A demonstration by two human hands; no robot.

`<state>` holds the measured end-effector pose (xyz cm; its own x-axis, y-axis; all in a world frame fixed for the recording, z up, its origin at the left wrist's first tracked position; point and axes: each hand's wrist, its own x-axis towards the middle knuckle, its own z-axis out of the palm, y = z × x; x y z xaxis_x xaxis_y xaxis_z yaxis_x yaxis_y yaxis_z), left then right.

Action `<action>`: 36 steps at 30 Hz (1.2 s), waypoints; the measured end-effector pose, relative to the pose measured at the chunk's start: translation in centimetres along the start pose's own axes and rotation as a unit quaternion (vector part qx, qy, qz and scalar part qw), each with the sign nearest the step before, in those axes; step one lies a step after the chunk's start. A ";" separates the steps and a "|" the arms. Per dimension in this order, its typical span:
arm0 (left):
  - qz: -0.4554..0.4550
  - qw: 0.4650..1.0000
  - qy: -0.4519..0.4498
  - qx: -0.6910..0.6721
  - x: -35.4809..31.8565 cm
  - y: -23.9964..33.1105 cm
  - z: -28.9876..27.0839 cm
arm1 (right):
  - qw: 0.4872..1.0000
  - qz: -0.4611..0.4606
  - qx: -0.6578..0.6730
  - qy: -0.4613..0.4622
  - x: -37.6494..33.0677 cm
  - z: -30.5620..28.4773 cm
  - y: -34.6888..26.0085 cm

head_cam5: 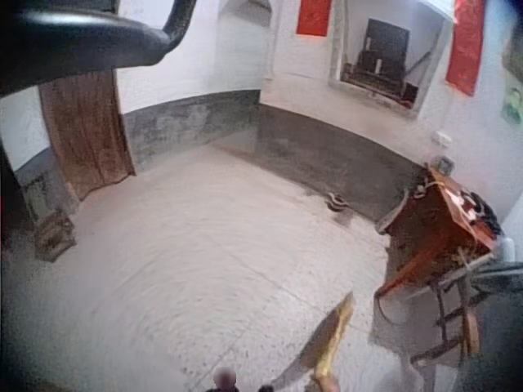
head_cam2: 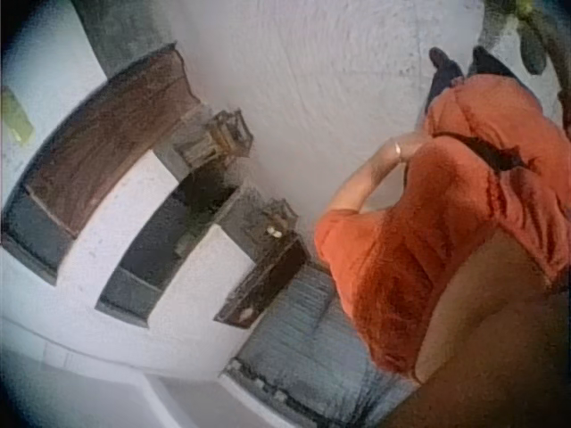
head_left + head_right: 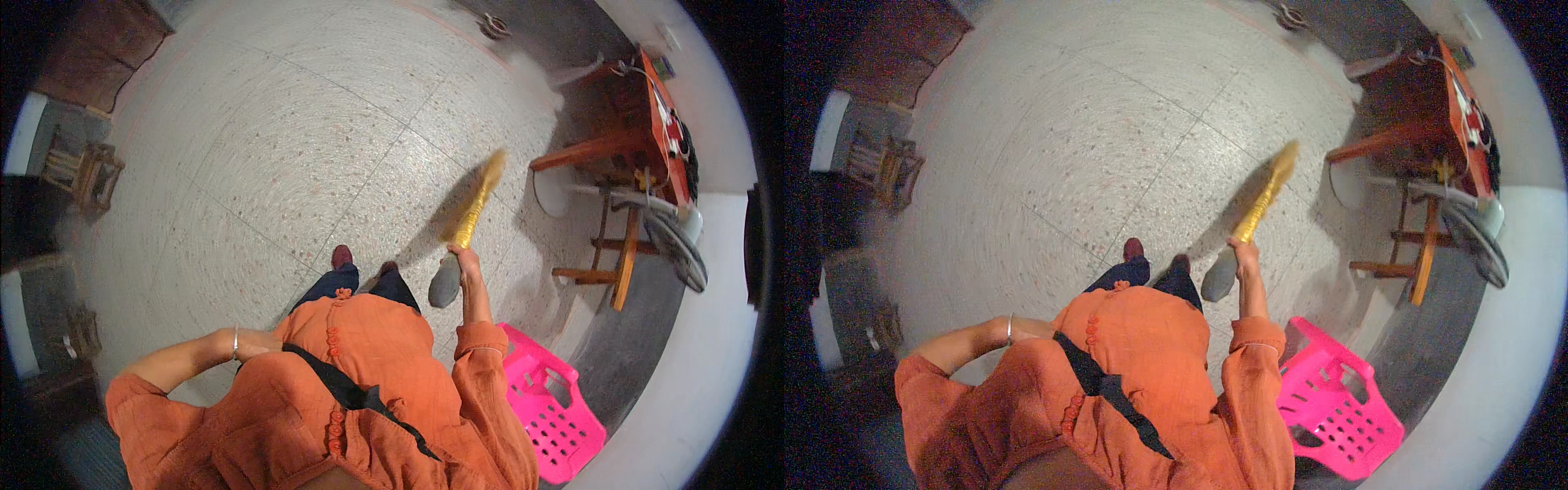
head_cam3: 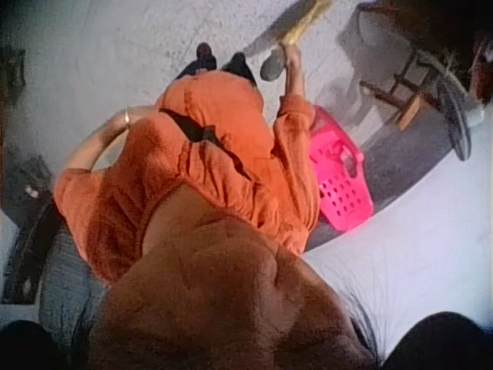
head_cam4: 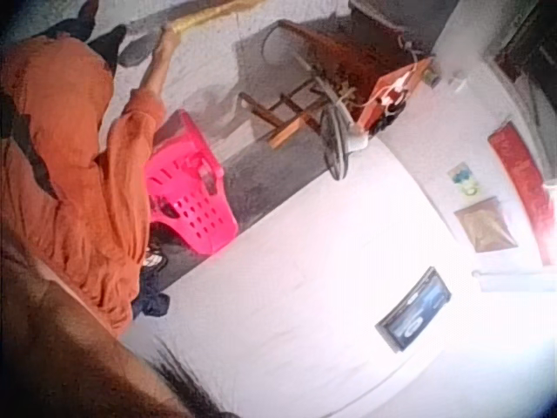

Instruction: The person sweeps a tiled floor with a yellow-bristled broom, moving back and forth across the room. The person navigates around a parked scooter and a pink plastic chair while continuing to sweep the floor area.

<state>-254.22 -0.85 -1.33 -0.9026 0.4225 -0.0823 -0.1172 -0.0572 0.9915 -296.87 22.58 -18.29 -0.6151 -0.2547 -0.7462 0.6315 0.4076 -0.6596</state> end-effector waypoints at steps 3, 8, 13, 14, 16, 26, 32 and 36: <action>0.002 0.995 -0.023 0.100 -2.3 -4.8 2.5 | 0.998 0.057 -0.016 -0.020 3.2 1.8 -2.3; -0.068 0.994 -0.010 0.079 0.2 -2.3 4.0 | 0.983 0.091 -0.106 -0.115 4.7 7.6 -4.0; -0.220 0.972 0.068 0.044 4.0 -0.4 6.4 | 0.942 0.087 -0.160 -0.284 2.4 12.7 -10.0; -0.219 0.972 0.077 0.043 4.8 -0.3 7.1 | 0.933 0.081 -0.159 -0.312 1.8 13.0 -11.0; -0.201 0.973 0.102 0.035 6.7 -0.4 8.6 | 0.915 0.077 -0.174 -0.355 1.7 13.3 -11.8; -0.166 0.953 0.252 0.009 14.9 -2.1 15.6 | 0.760 0.073 -0.371 -0.529 -0.3 13.3 -13.5; -0.177 0.929 0.325 0.004 16.8 -0.7 17.5 | 0.620 0.022 -0.514 -0.593 1.1 14.4 -9.8; -0.185 0.930 0.314 -0.039 16.3 -3.3 19.8 | 0.591 -0.009 -0.562 -0.578 3.2 13.4 -10.0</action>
<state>-260.31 24.16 -3.89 -0.8554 -0.1835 -0.4844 -0.4762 -0.0892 0.8748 -298.86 5.91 -15.28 0.5270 -0.4328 -0.7315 -0.4836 0.5550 -0.6768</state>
